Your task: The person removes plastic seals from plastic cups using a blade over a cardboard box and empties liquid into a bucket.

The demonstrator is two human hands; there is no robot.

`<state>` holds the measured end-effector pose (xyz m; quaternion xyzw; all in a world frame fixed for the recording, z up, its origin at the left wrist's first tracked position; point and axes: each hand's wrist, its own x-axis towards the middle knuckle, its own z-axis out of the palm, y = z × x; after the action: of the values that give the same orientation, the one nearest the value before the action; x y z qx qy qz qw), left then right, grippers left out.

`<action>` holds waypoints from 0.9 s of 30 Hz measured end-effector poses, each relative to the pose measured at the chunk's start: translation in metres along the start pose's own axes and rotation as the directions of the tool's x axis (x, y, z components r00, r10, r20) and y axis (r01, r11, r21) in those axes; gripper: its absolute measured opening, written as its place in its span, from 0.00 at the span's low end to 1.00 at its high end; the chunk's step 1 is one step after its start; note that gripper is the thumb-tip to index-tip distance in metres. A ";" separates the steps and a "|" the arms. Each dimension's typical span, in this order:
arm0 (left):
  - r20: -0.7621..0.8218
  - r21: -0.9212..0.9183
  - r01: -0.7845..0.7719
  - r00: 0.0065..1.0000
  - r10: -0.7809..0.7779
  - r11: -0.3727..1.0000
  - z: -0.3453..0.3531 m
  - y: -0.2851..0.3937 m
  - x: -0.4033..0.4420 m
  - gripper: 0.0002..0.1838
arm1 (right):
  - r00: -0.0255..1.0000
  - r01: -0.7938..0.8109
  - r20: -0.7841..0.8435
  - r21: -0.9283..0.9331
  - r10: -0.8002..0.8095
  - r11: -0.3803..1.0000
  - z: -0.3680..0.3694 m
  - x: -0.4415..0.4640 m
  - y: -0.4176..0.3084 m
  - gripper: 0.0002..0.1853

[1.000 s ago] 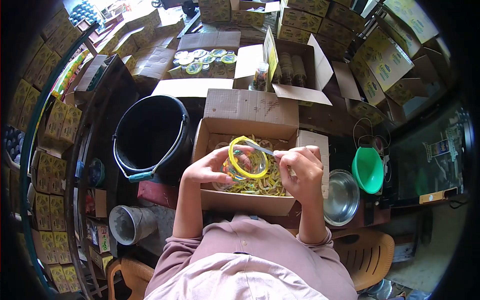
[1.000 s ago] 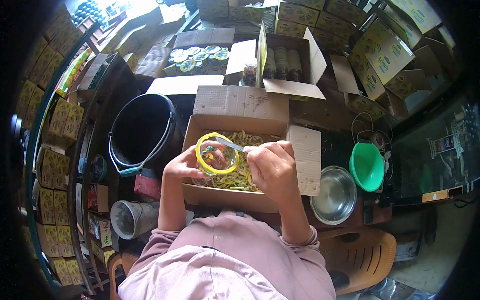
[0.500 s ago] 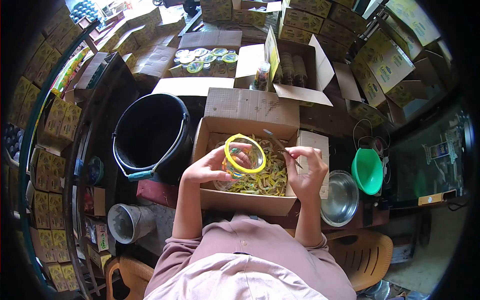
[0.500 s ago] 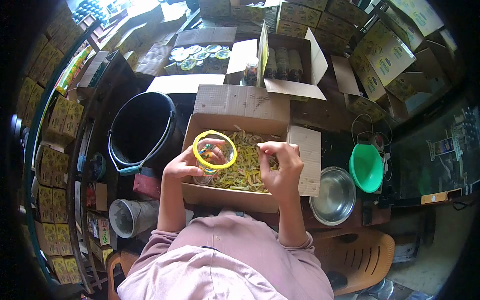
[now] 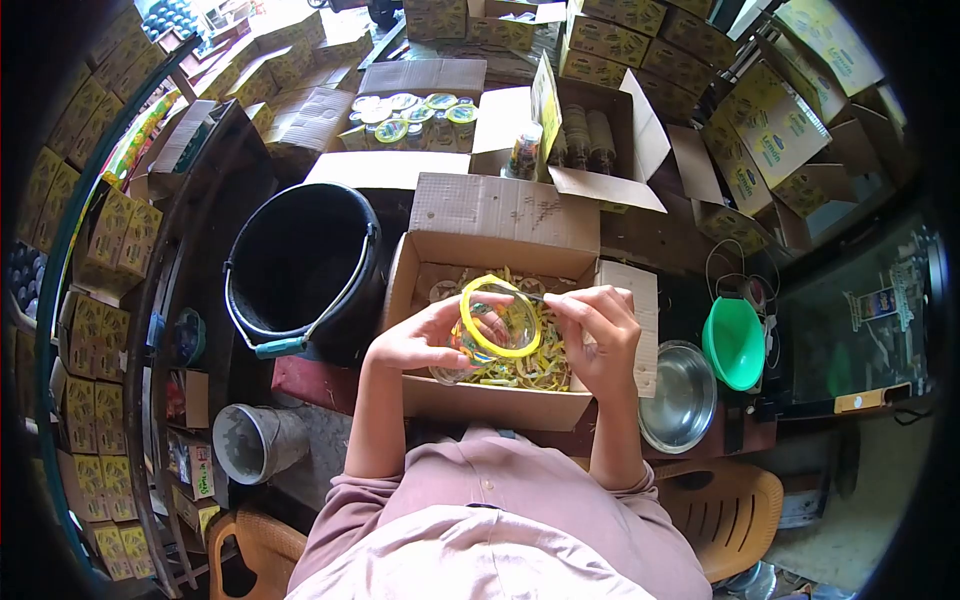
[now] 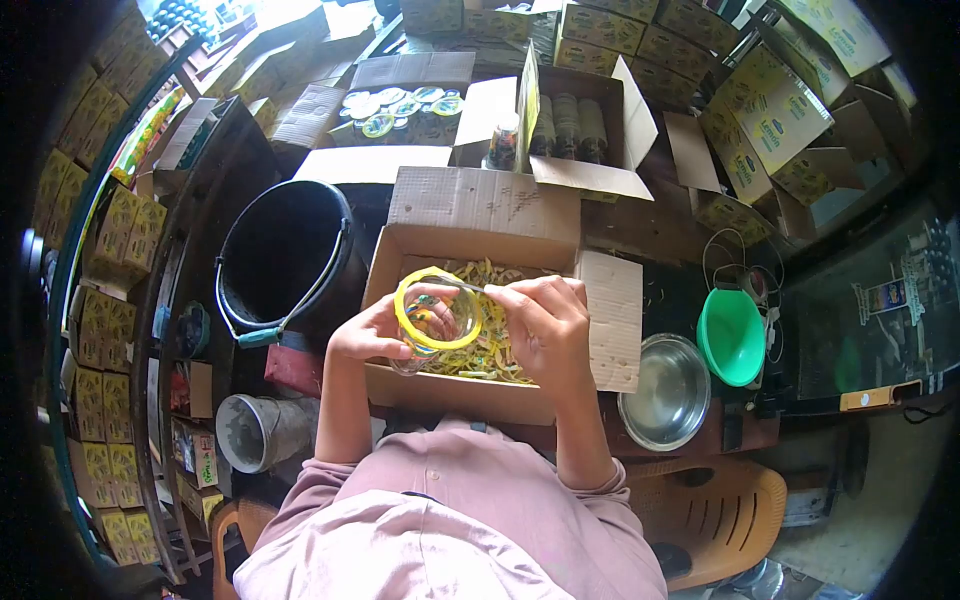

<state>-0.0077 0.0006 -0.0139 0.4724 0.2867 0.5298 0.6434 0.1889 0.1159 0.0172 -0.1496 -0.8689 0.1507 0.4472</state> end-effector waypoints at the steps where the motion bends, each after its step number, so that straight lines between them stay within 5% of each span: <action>1: -0.001 -0.004 0.000 1.000 0.000 1.000 0.000 0.000 0.000 0.40 | 1.000 -0.008 -0.003 -0.003 0.008 1.000 0.000 0.000 0.001 0.13; 27: 0.037 -0.023 0.018 0.999 -0.017 1.000 -0.002 -0.003 0.002 0.39 | 0.999 -0.009 0.031 -0.019 0.010 1.000 -0.006 -0.004 0.003 0.13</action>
<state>-0.0078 0.0036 -0.0173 0.4720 0.2729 0.5186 0.6586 0.1966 0.1175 0.0164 -0.1556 -0.8763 0.1471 0.4315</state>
